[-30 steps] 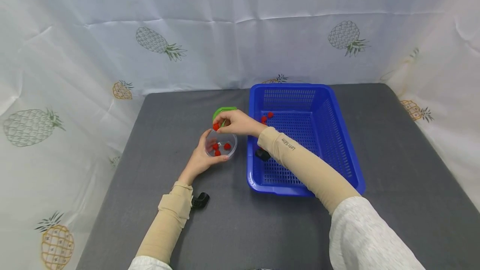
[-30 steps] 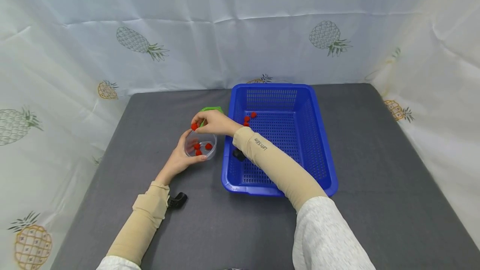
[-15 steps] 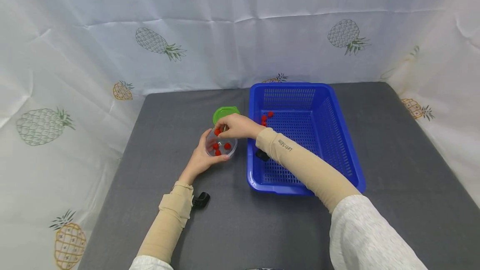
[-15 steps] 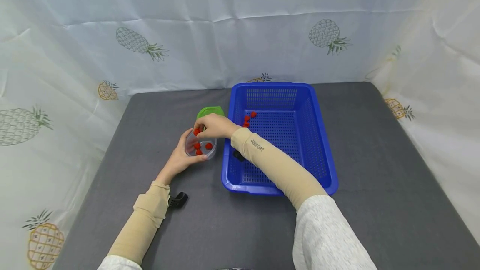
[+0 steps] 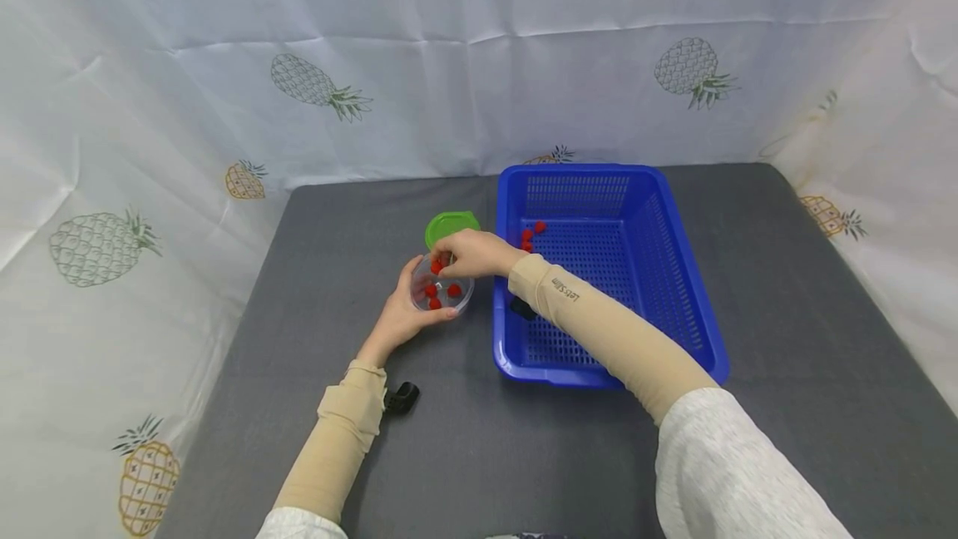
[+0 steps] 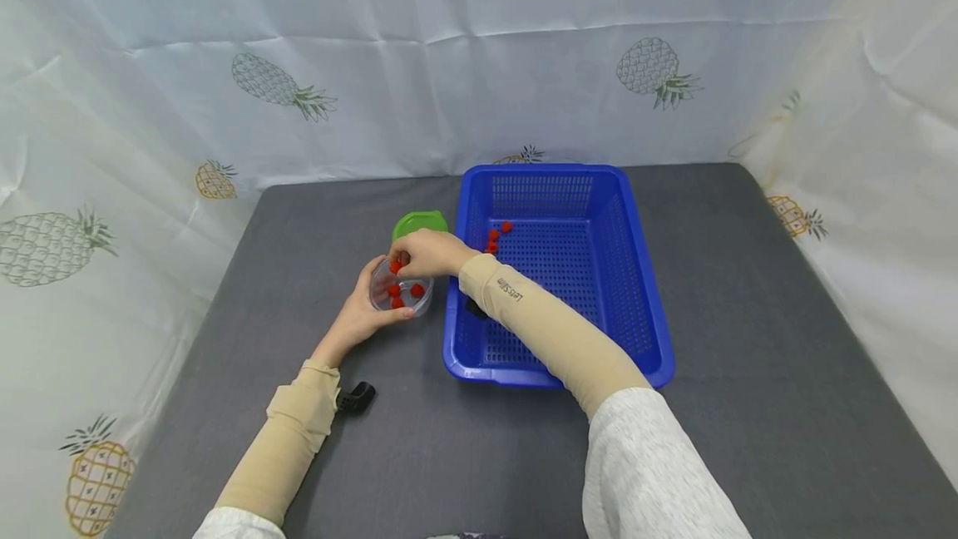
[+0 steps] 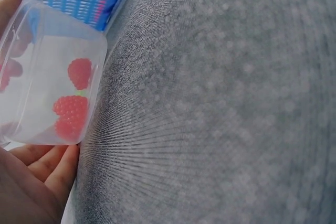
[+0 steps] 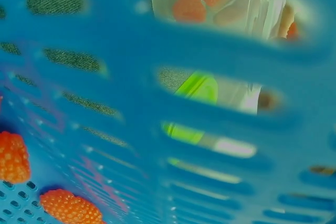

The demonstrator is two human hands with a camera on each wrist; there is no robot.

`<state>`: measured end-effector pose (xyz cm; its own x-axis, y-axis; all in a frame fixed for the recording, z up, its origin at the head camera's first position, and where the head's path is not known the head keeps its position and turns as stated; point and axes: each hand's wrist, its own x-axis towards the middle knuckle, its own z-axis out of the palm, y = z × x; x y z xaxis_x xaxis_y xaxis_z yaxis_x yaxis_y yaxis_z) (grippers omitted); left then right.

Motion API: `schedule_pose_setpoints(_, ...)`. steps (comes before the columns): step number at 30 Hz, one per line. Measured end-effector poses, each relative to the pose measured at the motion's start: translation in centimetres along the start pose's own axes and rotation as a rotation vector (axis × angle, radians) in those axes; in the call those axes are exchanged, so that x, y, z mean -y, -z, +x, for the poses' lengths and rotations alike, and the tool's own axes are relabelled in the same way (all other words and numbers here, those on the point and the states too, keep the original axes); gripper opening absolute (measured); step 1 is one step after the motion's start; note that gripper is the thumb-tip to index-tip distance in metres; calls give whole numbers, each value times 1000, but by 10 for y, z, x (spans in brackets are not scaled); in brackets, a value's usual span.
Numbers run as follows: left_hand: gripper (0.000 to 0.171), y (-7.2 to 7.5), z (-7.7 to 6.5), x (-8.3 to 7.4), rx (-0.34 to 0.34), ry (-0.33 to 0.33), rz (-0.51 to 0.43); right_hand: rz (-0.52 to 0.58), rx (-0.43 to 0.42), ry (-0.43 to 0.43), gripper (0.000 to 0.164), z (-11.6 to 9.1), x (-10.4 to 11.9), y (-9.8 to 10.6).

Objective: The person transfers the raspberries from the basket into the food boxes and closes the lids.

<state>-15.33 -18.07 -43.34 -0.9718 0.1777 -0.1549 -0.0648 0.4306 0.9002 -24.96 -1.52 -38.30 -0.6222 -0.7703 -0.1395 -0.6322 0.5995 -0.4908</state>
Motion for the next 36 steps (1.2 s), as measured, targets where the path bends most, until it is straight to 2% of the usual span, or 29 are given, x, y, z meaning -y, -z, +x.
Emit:
schedule_pose_setpoints(6, 104, -1, 1, 4, 4, 15, -6, -26, 8, -17, 24, -1, 0, -3)
schedule_pose_setpoints(23, 103, -3, 2, 5, -6, -3, -9, -69, 10, -18, 31, -1, -2, -5)
schedule_pose_setpoints(30, 102, -3, 2, 5, -8, 9, -10, -146, 46, -6, 31, -2, 1, -6)
schedule_pose_setpoints(36, 102, -4, 0, 4, -14, 9, -9, -167, 54, -7, 31, -3, 2, -8)
